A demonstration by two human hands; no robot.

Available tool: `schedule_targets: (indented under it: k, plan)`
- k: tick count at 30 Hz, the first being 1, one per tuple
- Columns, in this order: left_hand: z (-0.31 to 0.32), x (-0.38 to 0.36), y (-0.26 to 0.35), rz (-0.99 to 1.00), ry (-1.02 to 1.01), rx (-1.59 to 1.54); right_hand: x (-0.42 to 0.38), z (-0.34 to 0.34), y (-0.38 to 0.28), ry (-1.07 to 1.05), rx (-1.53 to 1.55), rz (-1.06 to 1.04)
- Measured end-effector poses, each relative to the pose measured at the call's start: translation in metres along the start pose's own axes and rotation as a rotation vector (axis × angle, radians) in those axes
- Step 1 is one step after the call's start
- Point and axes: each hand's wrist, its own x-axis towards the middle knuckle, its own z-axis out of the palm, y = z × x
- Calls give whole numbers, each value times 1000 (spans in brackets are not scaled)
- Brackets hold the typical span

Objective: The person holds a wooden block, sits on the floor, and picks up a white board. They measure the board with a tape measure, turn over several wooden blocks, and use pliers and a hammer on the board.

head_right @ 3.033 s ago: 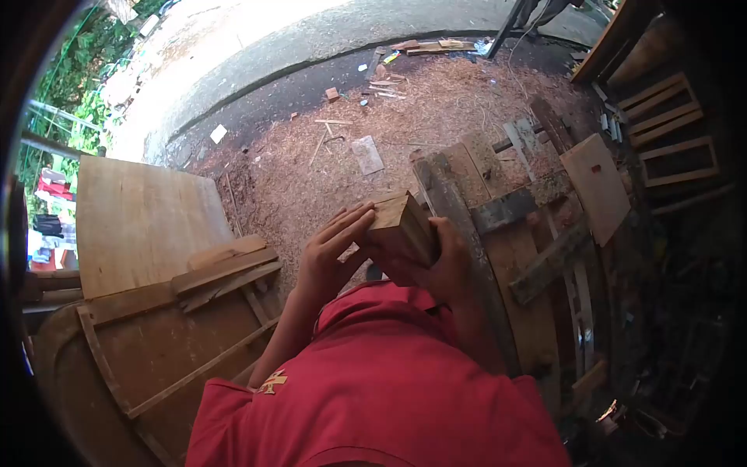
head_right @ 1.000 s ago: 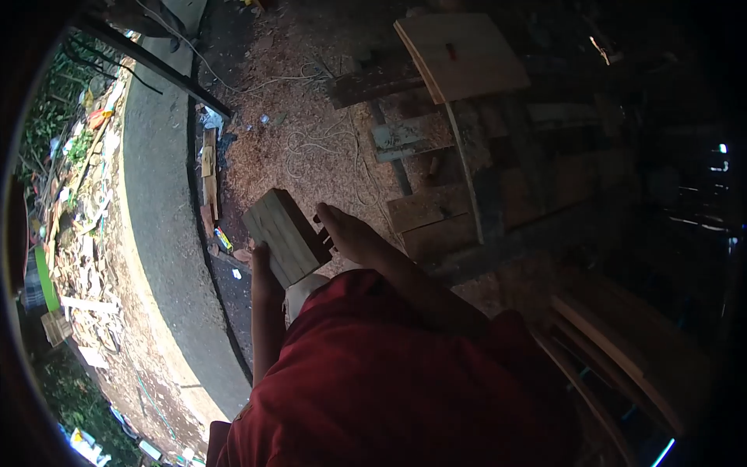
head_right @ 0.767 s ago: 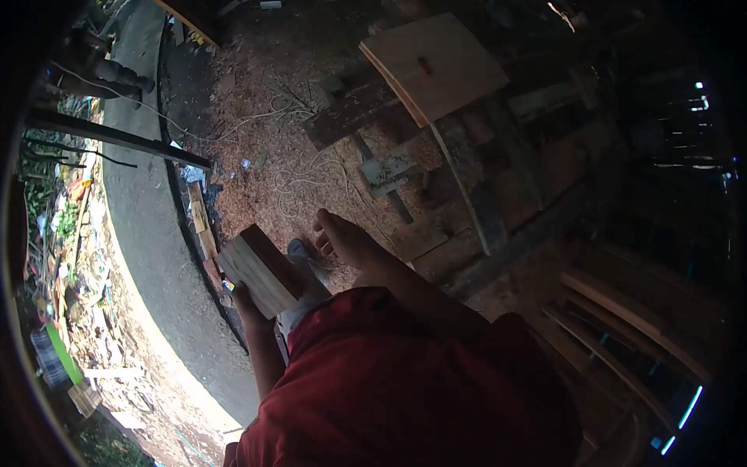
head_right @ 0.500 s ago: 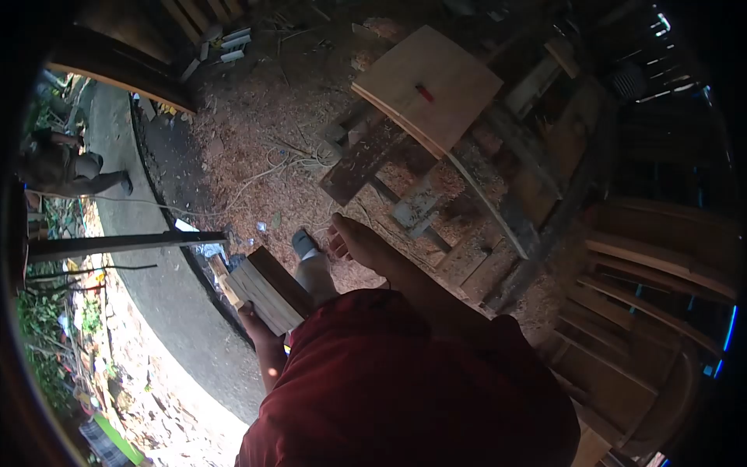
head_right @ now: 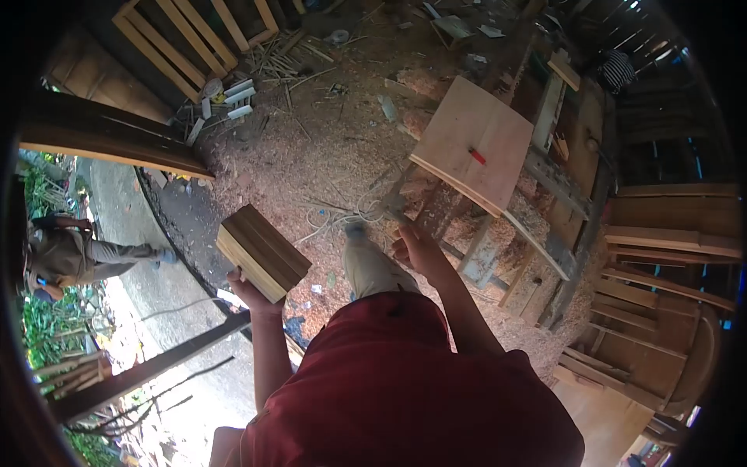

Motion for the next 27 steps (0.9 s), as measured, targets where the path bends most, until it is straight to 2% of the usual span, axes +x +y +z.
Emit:
schedule_targets:
  k: [4, 8, 12, 13, 17, 20, 23, 27]
  plan:
    - [36, 80, -3, -23, -30, -155, 78, 22, -39, -3, -56, -53]
    - [40, 195, 15, -43, -12, -137, 189, 37, -95, -55, -60, -37]
    - [85, 321, 58, 23, -11, 62, 326, 57, -179, 31, -130, -103]
    - [87, 353, 69, 38, 56, 81, 349, 67, -217, 66, -216, -135]
    - [113, 445, 108, 13, 132, 132, 422, 95, -334, -80, -269, -347]
    - [138, 510, 115, 14, 75, 125, 433, 107, -408, -65, -251, -522]
    - [155, 585, 108, -94, 80, 77, 463, 96, -437, -88, -214, -546]
    - [204, 698, 83, -100, 108, 138, 523, 55, -424, 86, -34, -387]
